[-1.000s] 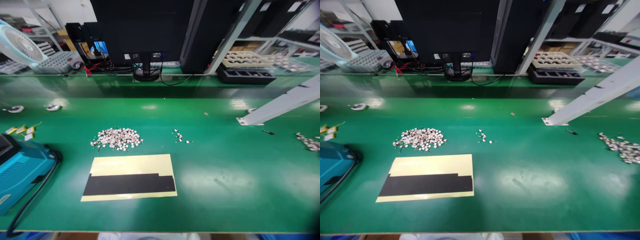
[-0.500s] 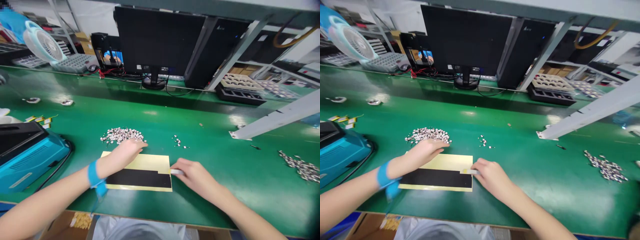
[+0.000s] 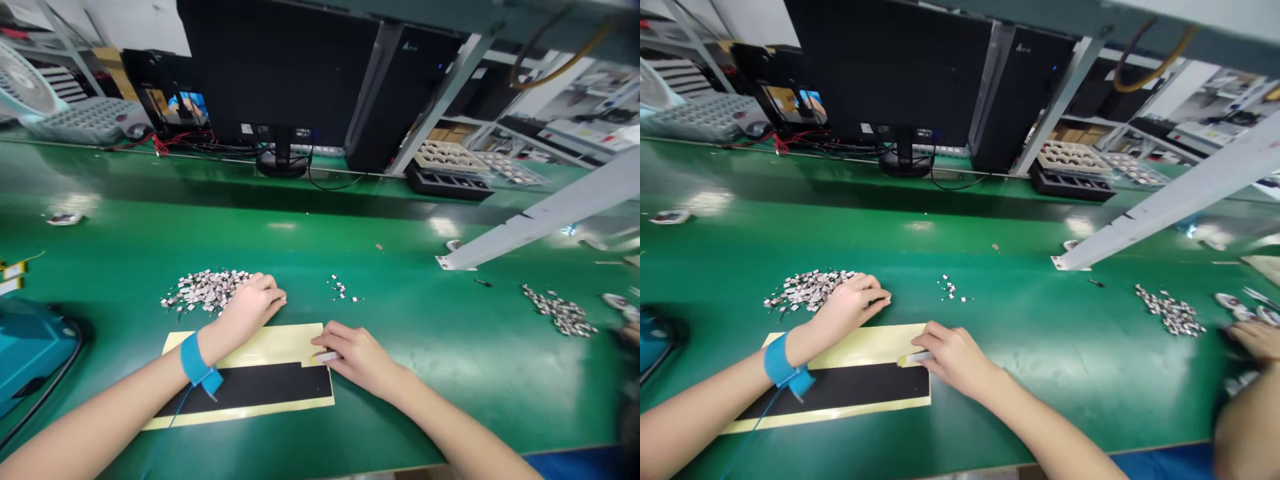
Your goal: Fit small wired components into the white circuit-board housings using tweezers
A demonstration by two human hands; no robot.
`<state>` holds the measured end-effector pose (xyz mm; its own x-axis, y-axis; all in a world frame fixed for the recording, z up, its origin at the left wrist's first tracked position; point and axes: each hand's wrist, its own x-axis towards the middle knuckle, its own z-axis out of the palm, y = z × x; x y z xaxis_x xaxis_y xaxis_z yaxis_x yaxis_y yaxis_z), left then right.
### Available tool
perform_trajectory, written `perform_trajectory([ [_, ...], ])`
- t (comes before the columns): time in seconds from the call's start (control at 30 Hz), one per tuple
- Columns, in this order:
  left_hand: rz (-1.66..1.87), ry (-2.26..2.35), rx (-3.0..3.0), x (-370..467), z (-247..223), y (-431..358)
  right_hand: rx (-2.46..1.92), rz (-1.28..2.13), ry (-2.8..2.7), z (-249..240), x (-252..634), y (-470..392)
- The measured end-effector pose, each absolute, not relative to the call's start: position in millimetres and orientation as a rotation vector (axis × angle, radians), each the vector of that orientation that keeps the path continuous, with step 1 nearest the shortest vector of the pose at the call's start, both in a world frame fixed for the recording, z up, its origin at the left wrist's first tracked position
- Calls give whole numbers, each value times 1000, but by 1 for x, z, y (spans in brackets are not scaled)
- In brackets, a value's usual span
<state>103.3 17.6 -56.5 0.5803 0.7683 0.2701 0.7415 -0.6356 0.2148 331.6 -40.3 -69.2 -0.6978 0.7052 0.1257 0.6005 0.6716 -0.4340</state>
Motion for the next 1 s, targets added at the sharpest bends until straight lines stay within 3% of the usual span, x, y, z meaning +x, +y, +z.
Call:
perform_trajectory([
  [0.33,1169,813,2275,144,-81,0,-796,497,-2663,-54,331,-34],
  [0.53,1180,812,2248,141,-82,2,-916,670,-2576,-63,333,-43],
  [1.0,1172,892,2404,138,-72,2,-1141,215,-2885,-68,303,-59],
])
